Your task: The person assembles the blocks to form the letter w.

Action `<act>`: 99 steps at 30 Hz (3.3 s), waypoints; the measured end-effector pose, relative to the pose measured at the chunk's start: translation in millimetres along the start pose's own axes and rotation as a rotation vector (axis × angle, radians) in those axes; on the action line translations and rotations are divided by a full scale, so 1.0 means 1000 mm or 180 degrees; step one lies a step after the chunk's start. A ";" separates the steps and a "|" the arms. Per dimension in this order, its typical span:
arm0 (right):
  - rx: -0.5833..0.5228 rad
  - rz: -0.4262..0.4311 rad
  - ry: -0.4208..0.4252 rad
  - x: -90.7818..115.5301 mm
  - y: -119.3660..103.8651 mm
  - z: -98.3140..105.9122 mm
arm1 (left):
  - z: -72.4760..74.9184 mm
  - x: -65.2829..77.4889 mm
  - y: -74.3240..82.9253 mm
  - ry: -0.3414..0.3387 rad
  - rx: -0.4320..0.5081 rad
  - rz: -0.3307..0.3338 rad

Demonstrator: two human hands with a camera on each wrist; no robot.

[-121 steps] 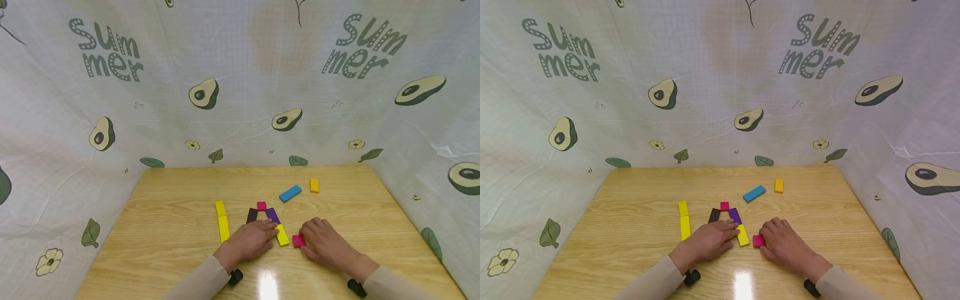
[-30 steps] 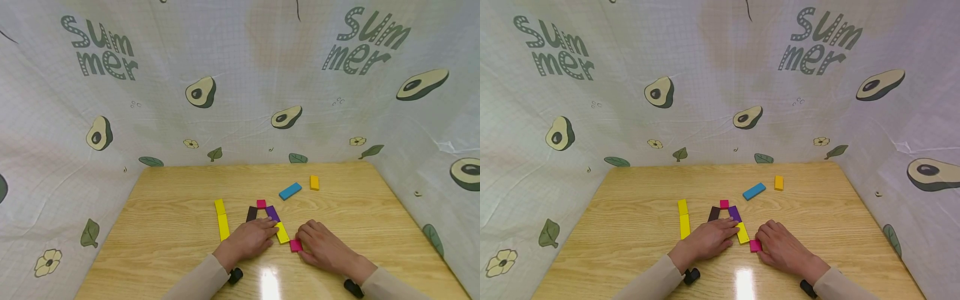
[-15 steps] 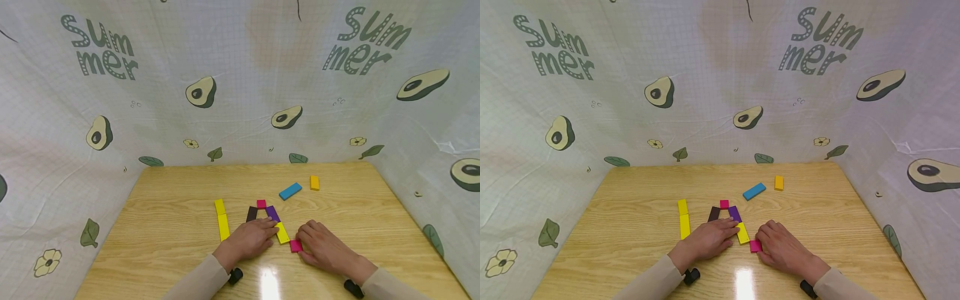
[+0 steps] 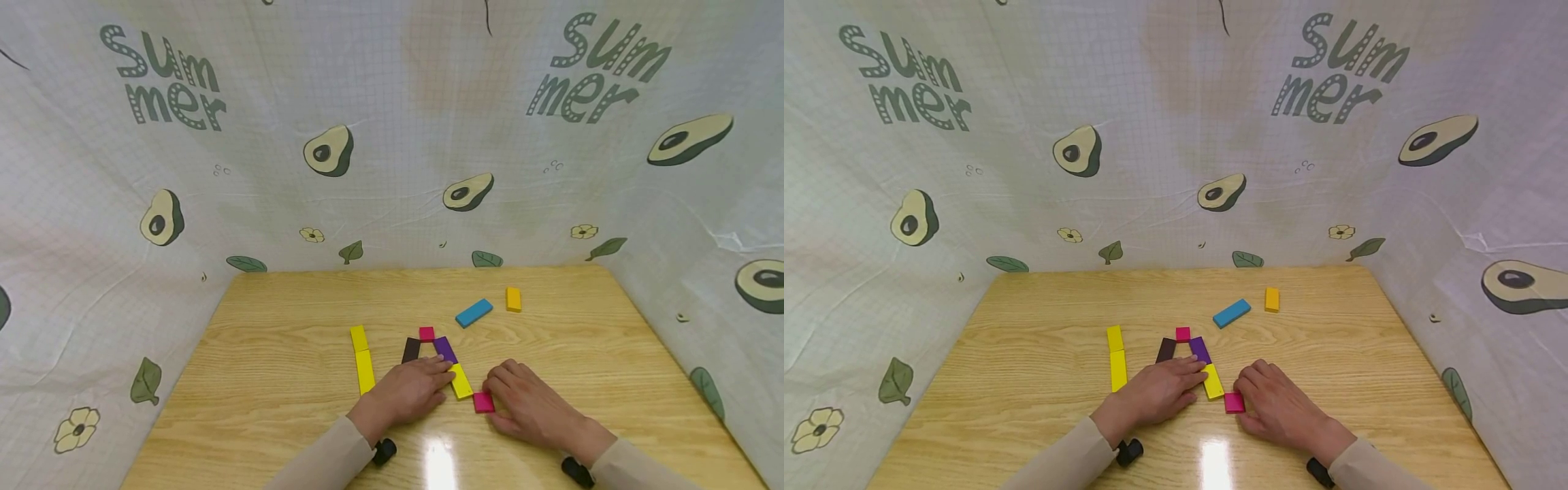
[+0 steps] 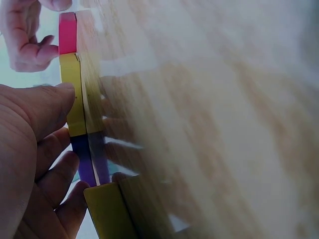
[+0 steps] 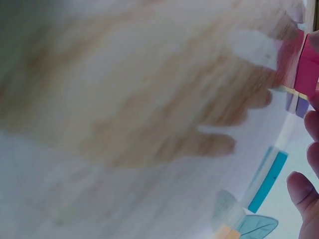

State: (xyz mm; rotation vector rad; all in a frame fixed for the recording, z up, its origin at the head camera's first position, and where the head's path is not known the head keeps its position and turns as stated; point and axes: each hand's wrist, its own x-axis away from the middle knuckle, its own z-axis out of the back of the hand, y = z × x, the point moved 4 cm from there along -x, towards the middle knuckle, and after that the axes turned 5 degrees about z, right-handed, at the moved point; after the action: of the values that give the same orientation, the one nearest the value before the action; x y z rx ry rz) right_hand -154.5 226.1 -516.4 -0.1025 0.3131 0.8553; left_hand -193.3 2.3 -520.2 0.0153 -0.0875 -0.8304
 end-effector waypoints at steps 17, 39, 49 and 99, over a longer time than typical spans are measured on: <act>0.0023 -0.0783 0.0371 -0.015 0.040 0.003 | -0.001 -0.001 0.001 -0.0020 0.0035 -0.0015; 0.0006 -0.1473 0.0084 -0.068 0.097 -0.023 | -0.004 0.000 0.000 -0.0031 0.0158 -0.0023; -0.0070 -0.1497 -0.0070 -0.079 0.104 -0.031 | -0.004 0.000 -0.001 0.0014 0.0065 -0.0046; -0.0208 -0.1623 -0.0582 -0.075 0.128 -0.035 | -0.003 -0.001 0.000 -0.0058 0.0017 -0.0024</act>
State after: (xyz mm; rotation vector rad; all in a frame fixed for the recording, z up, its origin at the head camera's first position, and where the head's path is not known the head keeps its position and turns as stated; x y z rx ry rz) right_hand -305.3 247.7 -521.8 -0.1557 0.0781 0.3648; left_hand -193.8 2.7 -523.6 0.0133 -0.1069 -0.8381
